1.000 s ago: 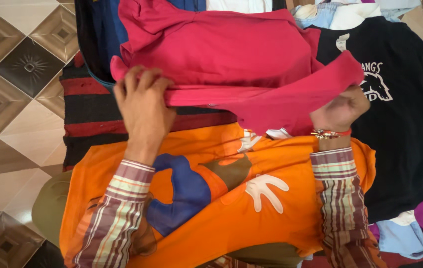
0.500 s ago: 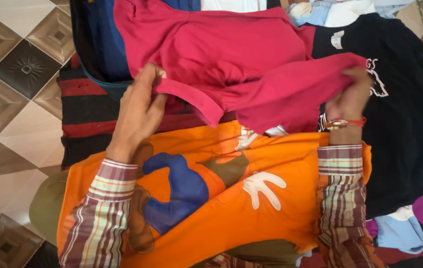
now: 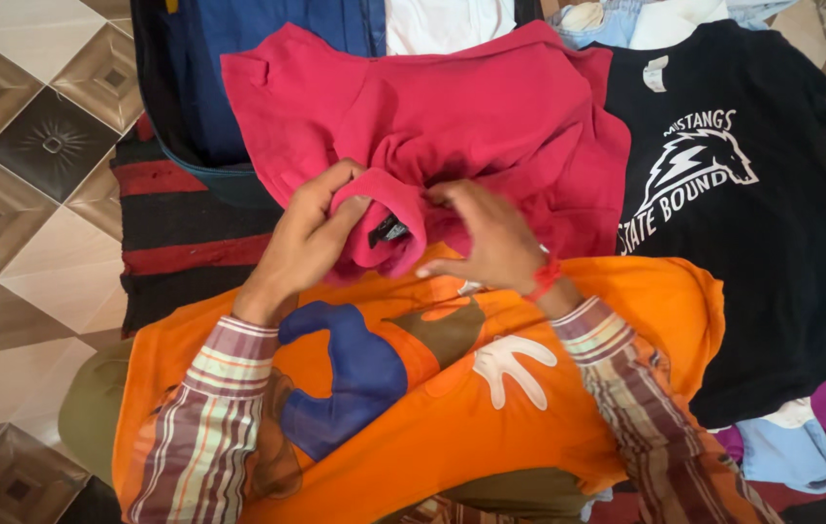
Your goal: The person folds a white shirt, a black shirt, and a red polo shirt by hand, placing each one into a black suitcase on a striped rug. They also arrange an orange garment and blue jeans inside the suitcase.
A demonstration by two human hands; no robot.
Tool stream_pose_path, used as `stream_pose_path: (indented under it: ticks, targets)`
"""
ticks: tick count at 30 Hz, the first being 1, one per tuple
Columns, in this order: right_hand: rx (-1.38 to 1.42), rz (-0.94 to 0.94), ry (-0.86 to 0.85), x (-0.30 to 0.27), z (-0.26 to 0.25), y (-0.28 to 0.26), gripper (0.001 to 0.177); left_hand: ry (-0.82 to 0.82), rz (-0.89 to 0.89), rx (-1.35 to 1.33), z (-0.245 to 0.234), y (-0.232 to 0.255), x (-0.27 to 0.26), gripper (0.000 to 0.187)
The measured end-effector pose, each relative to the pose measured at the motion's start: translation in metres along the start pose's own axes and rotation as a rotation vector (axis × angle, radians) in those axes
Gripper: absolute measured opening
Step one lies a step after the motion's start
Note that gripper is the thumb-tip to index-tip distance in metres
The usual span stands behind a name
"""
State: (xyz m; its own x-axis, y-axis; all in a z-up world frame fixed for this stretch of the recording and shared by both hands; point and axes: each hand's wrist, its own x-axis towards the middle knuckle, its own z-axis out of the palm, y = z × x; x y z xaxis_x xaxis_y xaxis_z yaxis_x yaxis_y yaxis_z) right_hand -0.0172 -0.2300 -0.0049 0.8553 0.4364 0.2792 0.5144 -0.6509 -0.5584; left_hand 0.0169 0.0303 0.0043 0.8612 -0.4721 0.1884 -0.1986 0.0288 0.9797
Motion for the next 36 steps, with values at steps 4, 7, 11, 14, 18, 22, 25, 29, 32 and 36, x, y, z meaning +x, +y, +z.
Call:
stream_pose_path:
  ticks: [4, 7, 11, 14, 18, 22, 25, 29, 32, 36]
  targets:
    - [-0.175, -0.147, -0.033, -0.001, 0.003, 0.01, 0.036, -0.023, 0.02, -0.035, 0.001, -0.002, 0.0, 0.008]
    - [0.033, -0.087, -0.095, -0.02, 0.002, 0.048, 0.04, 0.038, -0.025, -0.042, 0.0, 0.007, 0.0, 0.007]
    - [1.111, 0.394, -0.022, -0.063, 0.007, 0.093, 0.049, 0.024, -0.105, 0.176, -0.008, 0.027, 0.0, 0.029]
    - [1.585, 0.285, 0.099, -0.07, -0.003, 0.091, 0.055, -0.053, -0.041, 0.291, 0.0, 0.032, -0.002, 0.071]
    - [1.729, 0.365, 0.2, -0.057, -0.008, 0.074, 0.069, -0.09, 0.332, 0.475, 0.019, 0.025, -0.002, 0.116]
    - [1.936, 0.362, 0.148, -0.054, -0.01, 0.073, 0.066, -0.006, 0.368, 0.682, 0.05, 0.001, -0.009, 0.095]
    - [1.909, 0.395, 0.161, -0.052, -0.01, 0.066, 0.065, -0.031, 0.299, 0.665, 0.055, -0.015, -0.01, 0.052]
    - [1.856, 0.469, 0.252, -0.044, -0.017, 0.06, 0.052, -0.125, -0.037, 0.295, 0.049, -0.025, -0.012, 0.027]
    - [1.754, 0.539, 0.266, -0.038, -0.022, 0.062, 0.045, -0.182, -0.131, -0.055, 0.045, -0.034, -0.012, 0.022]
    - [1.501, 0.654, 0.302, -0.038, -0.011, 0.073, 0.042, -0.214, -0.357, -0.601, 0.048, -0.046, -0.013, 0.034]
